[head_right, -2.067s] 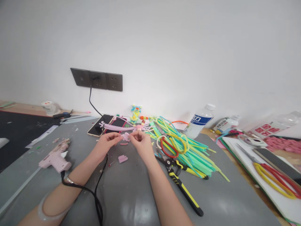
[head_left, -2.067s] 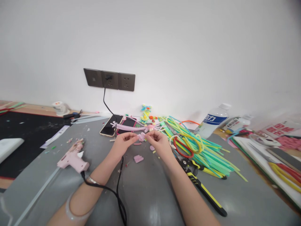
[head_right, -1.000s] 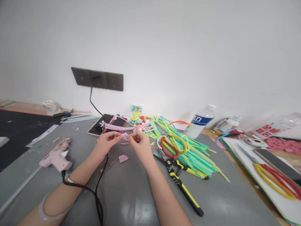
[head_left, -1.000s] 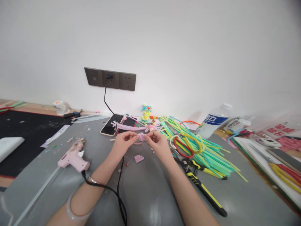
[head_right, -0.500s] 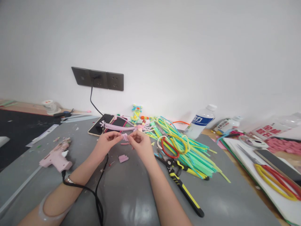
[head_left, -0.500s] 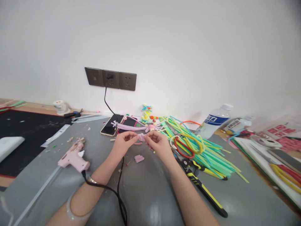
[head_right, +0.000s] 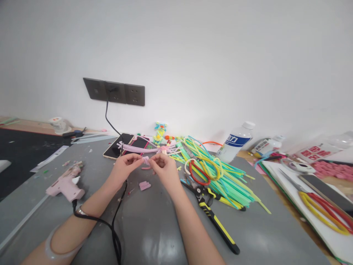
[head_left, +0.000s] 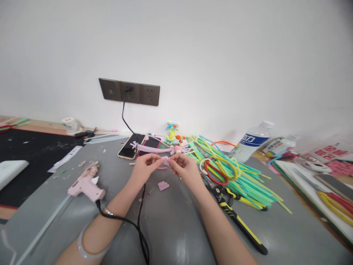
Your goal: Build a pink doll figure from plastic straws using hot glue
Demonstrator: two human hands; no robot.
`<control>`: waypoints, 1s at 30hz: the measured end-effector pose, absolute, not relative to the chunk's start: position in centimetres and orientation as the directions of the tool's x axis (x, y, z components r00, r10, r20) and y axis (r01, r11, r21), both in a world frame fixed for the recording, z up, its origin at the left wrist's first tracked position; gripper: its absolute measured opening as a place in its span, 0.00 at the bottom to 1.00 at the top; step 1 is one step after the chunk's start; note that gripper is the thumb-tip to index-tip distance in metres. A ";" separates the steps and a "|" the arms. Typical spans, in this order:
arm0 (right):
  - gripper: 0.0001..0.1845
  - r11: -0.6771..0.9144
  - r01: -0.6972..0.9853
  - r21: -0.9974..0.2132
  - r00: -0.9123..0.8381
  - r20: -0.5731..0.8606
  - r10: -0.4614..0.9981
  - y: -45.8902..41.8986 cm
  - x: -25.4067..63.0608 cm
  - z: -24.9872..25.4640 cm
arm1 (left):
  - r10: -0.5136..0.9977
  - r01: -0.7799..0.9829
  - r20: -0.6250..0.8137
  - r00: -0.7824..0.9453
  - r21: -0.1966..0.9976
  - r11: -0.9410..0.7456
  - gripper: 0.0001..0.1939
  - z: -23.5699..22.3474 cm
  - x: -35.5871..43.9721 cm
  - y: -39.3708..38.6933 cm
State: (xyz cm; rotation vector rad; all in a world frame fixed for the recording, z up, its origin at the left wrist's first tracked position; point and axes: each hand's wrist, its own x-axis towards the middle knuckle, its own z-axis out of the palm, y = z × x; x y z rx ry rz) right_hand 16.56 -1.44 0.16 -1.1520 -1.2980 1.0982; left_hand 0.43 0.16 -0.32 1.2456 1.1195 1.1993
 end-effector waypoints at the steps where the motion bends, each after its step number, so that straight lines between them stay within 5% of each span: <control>1: 0.18 0.127 0.052 -0.991 -0.002 0.127 0.992 -1.4 16.6 0.1 | 0.997 -0.030 0.040 0.070 0.999 -0.038 0.17 -0.4 0.4 0.2; 30: 0.14 0.199 0.144 -0.969 0.016 0.203 0.979 -1.4 16.5 -0.6 | 0.997 -0.051 0.047 0.064 0.998 -0.044 0.14 -0.2 0.5 0.3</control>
